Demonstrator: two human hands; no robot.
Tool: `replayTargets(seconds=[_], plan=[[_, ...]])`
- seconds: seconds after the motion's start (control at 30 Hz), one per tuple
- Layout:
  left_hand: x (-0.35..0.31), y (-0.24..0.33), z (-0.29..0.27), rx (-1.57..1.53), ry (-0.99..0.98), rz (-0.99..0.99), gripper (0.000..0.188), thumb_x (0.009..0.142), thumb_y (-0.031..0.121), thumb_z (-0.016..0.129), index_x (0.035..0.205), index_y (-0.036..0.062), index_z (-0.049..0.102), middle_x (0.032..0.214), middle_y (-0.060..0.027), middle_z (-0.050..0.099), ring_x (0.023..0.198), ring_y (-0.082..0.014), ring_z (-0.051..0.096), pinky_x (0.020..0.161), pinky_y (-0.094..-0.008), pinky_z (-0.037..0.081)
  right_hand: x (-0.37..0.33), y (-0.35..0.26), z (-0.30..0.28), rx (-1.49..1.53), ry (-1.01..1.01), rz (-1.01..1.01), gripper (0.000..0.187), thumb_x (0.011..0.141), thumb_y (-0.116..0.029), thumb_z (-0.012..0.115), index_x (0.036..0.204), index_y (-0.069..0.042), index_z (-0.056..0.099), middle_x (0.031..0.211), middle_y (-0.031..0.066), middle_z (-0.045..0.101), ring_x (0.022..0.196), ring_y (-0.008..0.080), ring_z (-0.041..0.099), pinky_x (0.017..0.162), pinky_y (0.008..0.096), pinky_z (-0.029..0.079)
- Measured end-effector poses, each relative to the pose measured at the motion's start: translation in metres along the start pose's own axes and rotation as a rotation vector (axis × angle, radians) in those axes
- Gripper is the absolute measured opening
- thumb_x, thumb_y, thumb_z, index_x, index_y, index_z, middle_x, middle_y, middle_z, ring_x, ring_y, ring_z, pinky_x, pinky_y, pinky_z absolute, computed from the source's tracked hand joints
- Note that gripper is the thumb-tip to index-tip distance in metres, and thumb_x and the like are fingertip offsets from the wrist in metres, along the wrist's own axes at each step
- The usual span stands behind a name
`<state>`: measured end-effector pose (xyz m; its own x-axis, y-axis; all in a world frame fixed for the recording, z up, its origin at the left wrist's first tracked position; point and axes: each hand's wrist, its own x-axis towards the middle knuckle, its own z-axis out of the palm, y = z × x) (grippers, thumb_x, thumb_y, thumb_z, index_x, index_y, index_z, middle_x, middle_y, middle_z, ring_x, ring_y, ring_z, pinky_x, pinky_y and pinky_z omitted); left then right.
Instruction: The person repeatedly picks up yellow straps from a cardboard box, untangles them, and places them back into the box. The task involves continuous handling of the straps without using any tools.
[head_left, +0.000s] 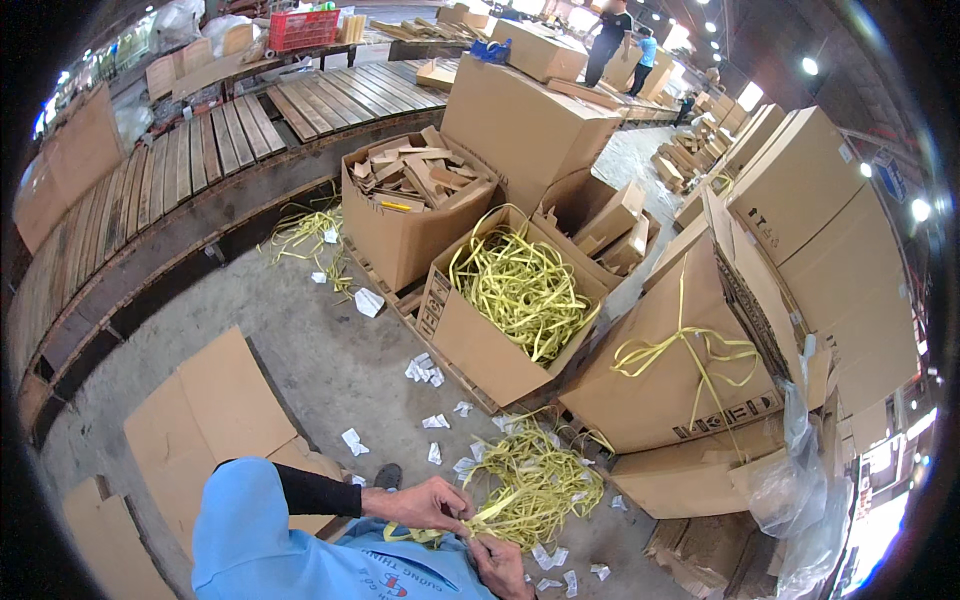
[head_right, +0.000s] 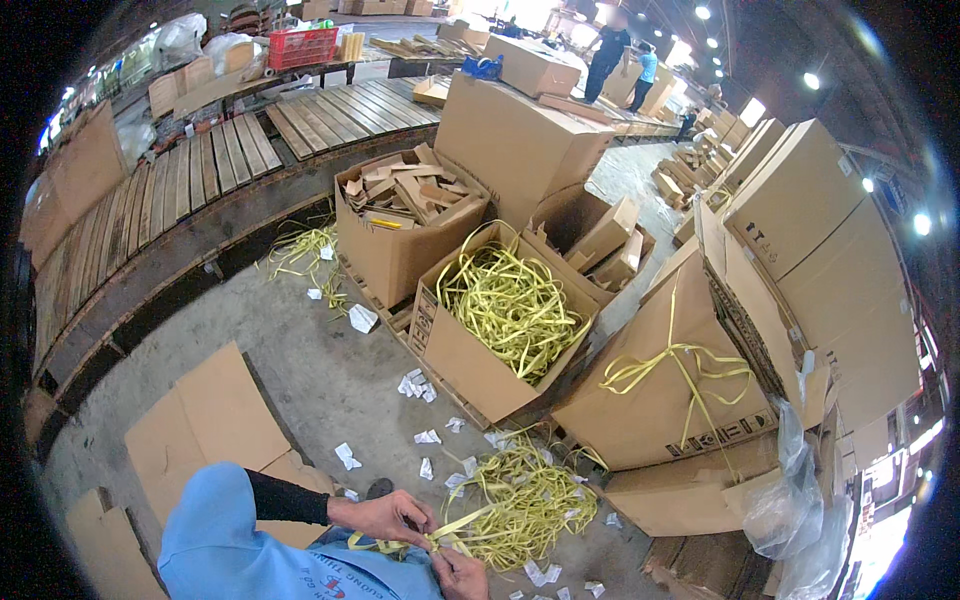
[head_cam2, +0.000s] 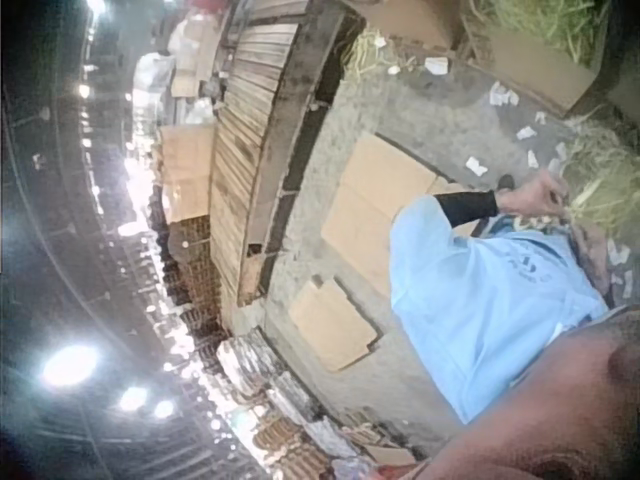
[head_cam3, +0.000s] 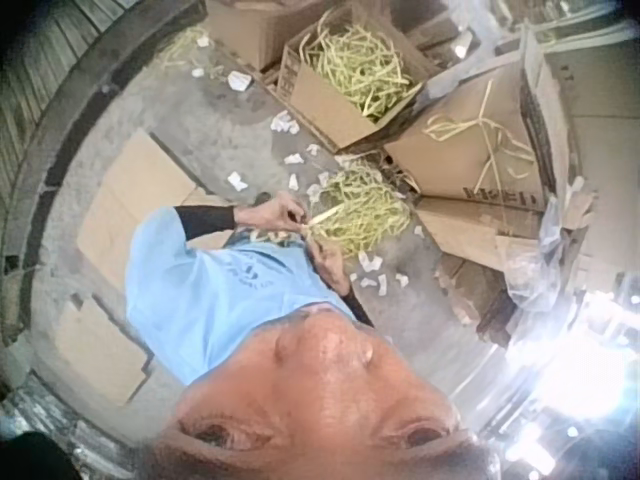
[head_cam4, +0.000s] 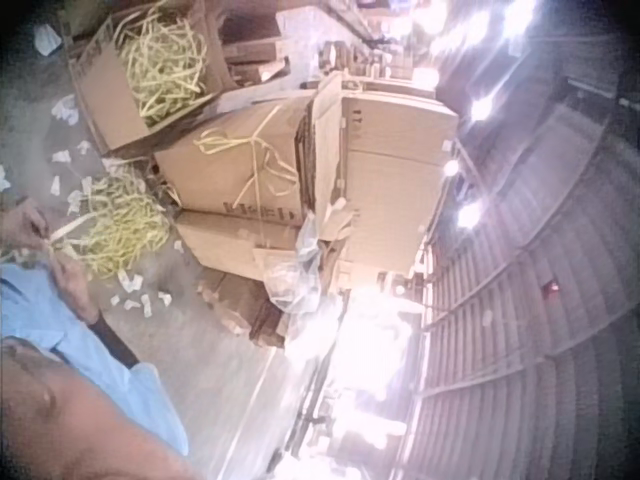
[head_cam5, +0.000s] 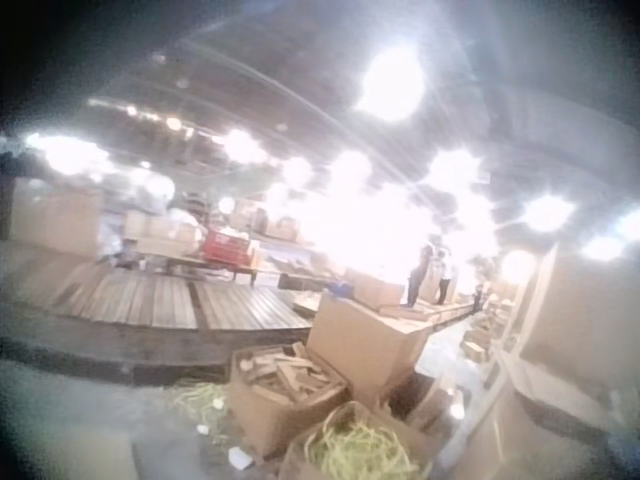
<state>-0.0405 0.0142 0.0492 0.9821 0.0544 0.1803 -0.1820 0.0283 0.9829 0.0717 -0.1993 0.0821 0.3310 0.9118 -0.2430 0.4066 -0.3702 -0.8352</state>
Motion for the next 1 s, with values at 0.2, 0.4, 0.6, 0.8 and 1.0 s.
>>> replayTargets(seconds=[0.2, 0.4, 0.6, 0.8, 1.0], plan=[[0.001, -0.010, 0.002, -0.075, 0.001, -0.068, 0.022, 0.085, 0.015, 0.078, 0.093, -0.0031, 0.069, 0.086, -0.0042, 0.067, 0.077, -0.0082, 0.057, 0.063, -0.0263, 0.047, 0.007, -0.010, -0.004, -0.135, 0.041, -0.183, 0.023, 0.099, -0.018, 0.054, 0.112, -0.005, 0.067, 0.088, 0.0170, 0.065, 0.078, 0.0323, 0.063, 0.068, 0.0396, 0.048], [-0.004, -0.013, 0.001, -0.131, 0.070, -0.034, 0.020, 0.084, 0.012, 0.079, 0.091, -0.0031, 0.067, 0.096, -0.0037, 0.064, 0.078, -0.0081, 0.055, 0.064, -0.0256, 0.046, 0.012, -0.018, -0.014, 0.073, -0.119, 0.045, 0.025, 0.098, -0.023, 0.056, 0.107, -0.002, 0.066, 0.086, 0.0159, 0.063, 0.078, 0.0297, 0.060, 0.074, 0.0389, 0.047], [-0.005, -0.016, -0.007, -0.002, 0.019, 0.115, 0.021, 0.085, 0.012, 0.076, 0.089, -0.0058, 0.066, 0.098, -0.0094, 0.067, 0.077, -0.0136, 0.059, 0.061, -0.0306, 0.047, 0.012, -0.013, -0.006, 0.085, -0.056, 0.068, 0.025, 0.098, -0.024, 0.056, 0.099, -0.001, 0.066, 0.079, 0.0112, 0.061, 0.071, 0.0219, 0.057, 0.068, 0.0343, 0.046], [-0.001, -0.005, -0.017, -0.022, -0.009, -0.070, 0.017, 0.086, 0.010, 0.076, 0.088, -0.0050, 0.069, 0.094, -0.0100, 0.070, 0.080, -0.0116, 0.060, 0.063, -0.0303, 0.048, 0.027, -0.008, 0.004, 0.004, -0.033, 0.140, 0.024, 0.096, -0.019, 0.060, 0.081, 0.000, 0.063, 0.065, 0.0075, 0.061, 0.057, 0.0124, 0.056, 0.054, 0.0284, 0.046], [-0.007, -0.012, -0.004, -0.210, 0.183, -0.169, 0.021, 0.085, 0.013, 0.078, 0.086, -0.0007, 0.063, 0.078, 0.0003, 0.060, 0.076, -0.0058, 0.057, 0.063, -0.0267, 0.046, 0.022, -0.008, -0.013, 0.240, -0.136, 0.281, 0.025, 0.099, -0.019, 0.057, 0.086, 0.000, 0.065, 0.066, 0.0048, 0.063, 0.058, 0.0092, 0.057, 0.054, 0.0267, 0.046]])
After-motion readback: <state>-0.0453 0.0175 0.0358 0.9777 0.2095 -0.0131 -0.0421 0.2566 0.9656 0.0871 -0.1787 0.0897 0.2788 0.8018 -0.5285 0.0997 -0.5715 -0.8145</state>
